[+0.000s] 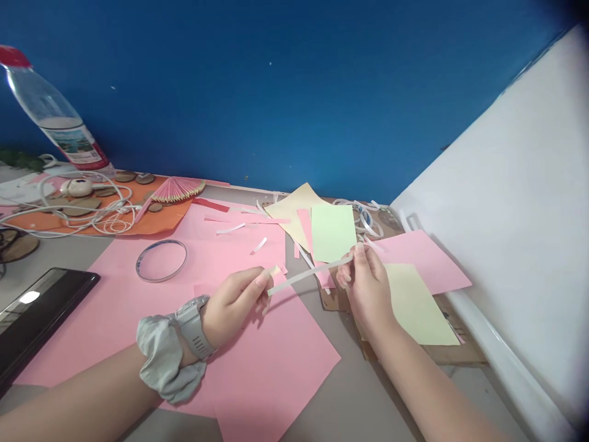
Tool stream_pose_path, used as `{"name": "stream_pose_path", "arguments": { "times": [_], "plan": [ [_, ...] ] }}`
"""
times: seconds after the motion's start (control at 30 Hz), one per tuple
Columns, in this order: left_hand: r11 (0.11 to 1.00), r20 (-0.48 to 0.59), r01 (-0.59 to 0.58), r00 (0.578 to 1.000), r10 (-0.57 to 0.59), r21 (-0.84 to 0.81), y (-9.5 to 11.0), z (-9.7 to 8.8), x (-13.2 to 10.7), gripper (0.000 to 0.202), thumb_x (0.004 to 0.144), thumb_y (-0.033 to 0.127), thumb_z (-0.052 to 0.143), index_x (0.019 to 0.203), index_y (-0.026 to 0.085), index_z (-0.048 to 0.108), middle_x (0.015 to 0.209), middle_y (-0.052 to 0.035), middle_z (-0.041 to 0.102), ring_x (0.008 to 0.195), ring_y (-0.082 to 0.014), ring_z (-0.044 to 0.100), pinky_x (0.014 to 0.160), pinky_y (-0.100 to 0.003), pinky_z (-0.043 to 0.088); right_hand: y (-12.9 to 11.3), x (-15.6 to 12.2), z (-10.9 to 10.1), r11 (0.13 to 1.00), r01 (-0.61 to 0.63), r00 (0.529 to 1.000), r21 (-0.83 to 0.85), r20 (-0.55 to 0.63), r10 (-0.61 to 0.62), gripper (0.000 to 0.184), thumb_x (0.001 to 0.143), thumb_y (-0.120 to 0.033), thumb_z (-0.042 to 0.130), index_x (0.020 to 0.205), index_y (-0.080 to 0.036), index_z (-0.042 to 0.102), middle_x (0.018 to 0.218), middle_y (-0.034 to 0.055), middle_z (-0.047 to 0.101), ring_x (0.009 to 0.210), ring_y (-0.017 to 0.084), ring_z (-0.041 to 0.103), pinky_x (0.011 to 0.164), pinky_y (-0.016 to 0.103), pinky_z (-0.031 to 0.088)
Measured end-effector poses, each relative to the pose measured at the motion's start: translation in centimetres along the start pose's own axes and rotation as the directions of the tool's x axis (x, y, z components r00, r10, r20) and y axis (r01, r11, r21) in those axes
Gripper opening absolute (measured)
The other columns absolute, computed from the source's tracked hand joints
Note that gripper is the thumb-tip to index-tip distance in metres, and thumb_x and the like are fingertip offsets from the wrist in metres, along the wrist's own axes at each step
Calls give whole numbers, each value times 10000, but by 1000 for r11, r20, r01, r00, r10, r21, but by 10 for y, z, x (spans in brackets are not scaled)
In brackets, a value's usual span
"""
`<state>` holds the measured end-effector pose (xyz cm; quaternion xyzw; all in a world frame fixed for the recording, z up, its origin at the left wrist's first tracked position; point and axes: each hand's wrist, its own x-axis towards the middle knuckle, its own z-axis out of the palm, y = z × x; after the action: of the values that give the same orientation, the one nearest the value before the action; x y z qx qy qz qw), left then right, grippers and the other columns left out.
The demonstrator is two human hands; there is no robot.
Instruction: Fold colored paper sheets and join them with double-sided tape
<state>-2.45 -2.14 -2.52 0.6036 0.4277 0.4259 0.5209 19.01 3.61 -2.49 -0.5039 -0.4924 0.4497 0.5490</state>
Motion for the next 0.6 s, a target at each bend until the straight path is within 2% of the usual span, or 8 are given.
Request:
{"name": "stream_pose_path", "arguments": {
  "times": [0.13, 0.27, 0.4, 0.47, 0.5, 0.57, 0.6],
  "plan": [
    [1000, 28, -27, 999, 26, 17, 2, -1, -1, 342, 936, 379, 336, 675, 182, 436, 562, 34, 475, 490, -97, 503, 505, -239, 414, -2, -1, 0, 1000, -3, 1000, -26, -12, 3, 322, 898, -484, 437, 707, -226, 416, 474, -75, 413, 426, 83, 363, 427, 198, 317],
    [999, 50, -23, 999, 21, 39, 2, -1, -2, 304, 925, 333, 390, 669, 177, 442, 560, 38, 473, 474, -90, 511, 479, -228, 403, -1, -1, 0, 999, 5, 1000, -43, -6, -6, 327, 901, -489, 426, 706, -226, 411, 470, -73, 410, 429, 85, 364, 432, 198, 321],
    [998, 6, -41, 999, 41, 38, 0, -1, -1, 306, 929, 344, 383, 677, 180, 435, 574, 40, 473, 471, -84, 505, 487, -232, 423, 0, 2, -2, 995, 97, 995, -2, -33, -97, 278, 913, -494, 380, 793, -247, 428, 550, -65, 416, 443, 94, 373, 446, 212, 341],
    [999, -51, -36, 998, 37, 33, -1, -2, 0, 300, 928, 363, 380, 691, 185, 427, 583, 45, 462, 466, -82, 494, 477, -231, 431, 0, 1, -3, 965, 263, 962, -20, -69, -264, 256, 943, -471, 280, 882, -269, 424, 671, -42, 421, 477, 102, 385, 459, 228, 351],
    [999, -87, -30, 996, 33, 39, -1, -2, 0, 297, 928, 371, 378, 698, 187, 425, 589, 47, 456, 466, -80, 490, 472, -229, 432, -1, -1, -4, 930, 361, 929, -60, -66, -365, 255, 955, -443, 241, 900, -273, 422, 720, -28, 411, 506, 109, 393, 473, 239, 355],
    [998, -137, -12, 990, 21, 67, 0, -2, 1, 290, 927, 372, 381, 704, 191, 422, 593, 50, 451, 472, -80, 489, 476, -226, 429, -2, -8, -4, 835, 526, 848, -162, 22, -529, 247, 958, -391, 259, 869, -259, 448, 748, -3, 408, 572, 132, 418, 520, 268, 366],
    [996, -138, -3, 990, 15, 89, 0, -1, 1, 288, 927, 367, 384, 701, 191, 421, 590, 50, 454, 479, -82, 493, 488, -227, 426, -2, -13, -3, 797, 575, 818, -187, 96, -568, 230, 945, -376, 317, 834, -248, 474, 729, 6, 425, 601, 146, 436, 552, 286, 375]
  ]
}}
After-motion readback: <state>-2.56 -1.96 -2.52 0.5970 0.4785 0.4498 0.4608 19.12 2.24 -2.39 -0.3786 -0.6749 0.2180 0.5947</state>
